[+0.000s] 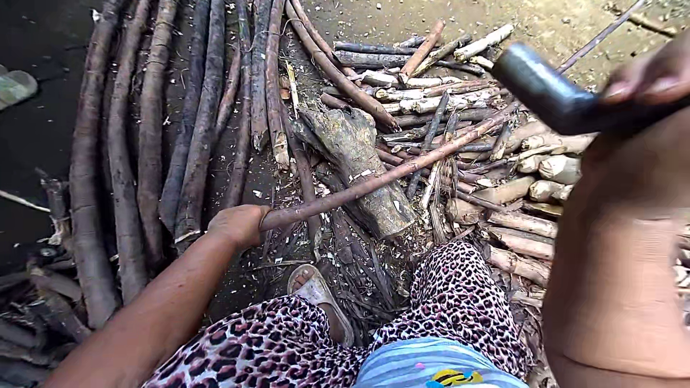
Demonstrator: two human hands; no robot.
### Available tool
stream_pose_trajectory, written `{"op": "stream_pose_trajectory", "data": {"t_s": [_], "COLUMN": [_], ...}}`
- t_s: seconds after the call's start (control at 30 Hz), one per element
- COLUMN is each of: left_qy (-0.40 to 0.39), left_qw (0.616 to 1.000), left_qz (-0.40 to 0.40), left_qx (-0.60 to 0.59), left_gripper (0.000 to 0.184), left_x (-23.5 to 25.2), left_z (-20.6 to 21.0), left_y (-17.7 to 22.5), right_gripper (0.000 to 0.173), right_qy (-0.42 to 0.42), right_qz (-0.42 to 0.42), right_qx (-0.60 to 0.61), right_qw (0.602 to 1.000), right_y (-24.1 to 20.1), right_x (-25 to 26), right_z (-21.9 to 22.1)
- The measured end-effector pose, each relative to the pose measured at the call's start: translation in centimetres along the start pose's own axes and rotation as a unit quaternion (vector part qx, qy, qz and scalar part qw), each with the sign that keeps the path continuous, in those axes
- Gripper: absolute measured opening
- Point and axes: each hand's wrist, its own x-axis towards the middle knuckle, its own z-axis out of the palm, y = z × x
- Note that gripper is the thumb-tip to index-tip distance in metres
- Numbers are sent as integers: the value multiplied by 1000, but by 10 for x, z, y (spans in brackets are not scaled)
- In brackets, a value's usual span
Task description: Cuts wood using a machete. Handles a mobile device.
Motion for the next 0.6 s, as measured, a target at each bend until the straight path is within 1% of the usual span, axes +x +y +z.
{"op": "stream_pose_trajectory", "data": {"t_s": [0.03, 0.07, 0.1, 0.13, 0.17, 0.2, 0.23, 0.27, 0.3, 0.33, 0.4, 0.47, 0.53, 0.6], "left_qy": [3, 3, 2, 2, 3, 2, 0, 3, 13, 28, 47, 46, 19, -8], "left_qw": [1000, 1000, 1000, 1000, 1000, 1000, 1000, 1000, 1000, 999, 998, 998, 999, 999], "left_qz": [-2, -4, -6, -6, -7, -6, -9, -14, -17, -21, -24, -26, -24, -15], "left_qx": [2, 4, 8, 9, 9, 8, 10, 9, 14, 19, 16, 21, 27, 31], "left_gripper": [37, 37, 37, 36, 35, 35, 37, 38, 38, 37, 32, 29, 29, 27], "left_x": [1, 1, 1, 1, 1, 1, 0, -3, -6, -7, -9, -7, -2, 3], "left_z": [-2, -4, -7, -7, -6, -5, -5, -5, -3, -6, -11, -16, -27, -33], "left_y": [-1, -1, -1, -1, -2, -2, -1, 1, 3, 5, 14, 18, 18, 15], "right_gripper": [40, 40, 38, 34, 32, 30, 30, 32, 35, 37, 38, 32, 24, 26], "right_qy": [15, 5, -33, -85, -133, -167, -169, -157, -138, -119, -99, -103, -153, -207], "right_qz": [40, 114, 227, 364, 509, 632, 711, 760, 787, 796, 791, 762, 708, 645], "right_qx": [-36, -96, -147, -173, -174, -162, -128, -85, -43, -14, 6, -37, -122, -192], "right_qw": [998, 989, 962, 911, 832, 739, 670, 625, 600, 593, 604, 639, 679, 710], "right_y": [13, 29, 48, 68, 80, 88, 93, 92, 89, 88, 89, 89, 85, 77], "right_x": [-26, -73, -137, -199, -245, -270, -278, -277, -272, -262, -249, -245, -240, -227], "right_z": [3, 3, -2, -10, -15, -16, -14, -14, -15, -14, -14, -15, -19, -24]}}
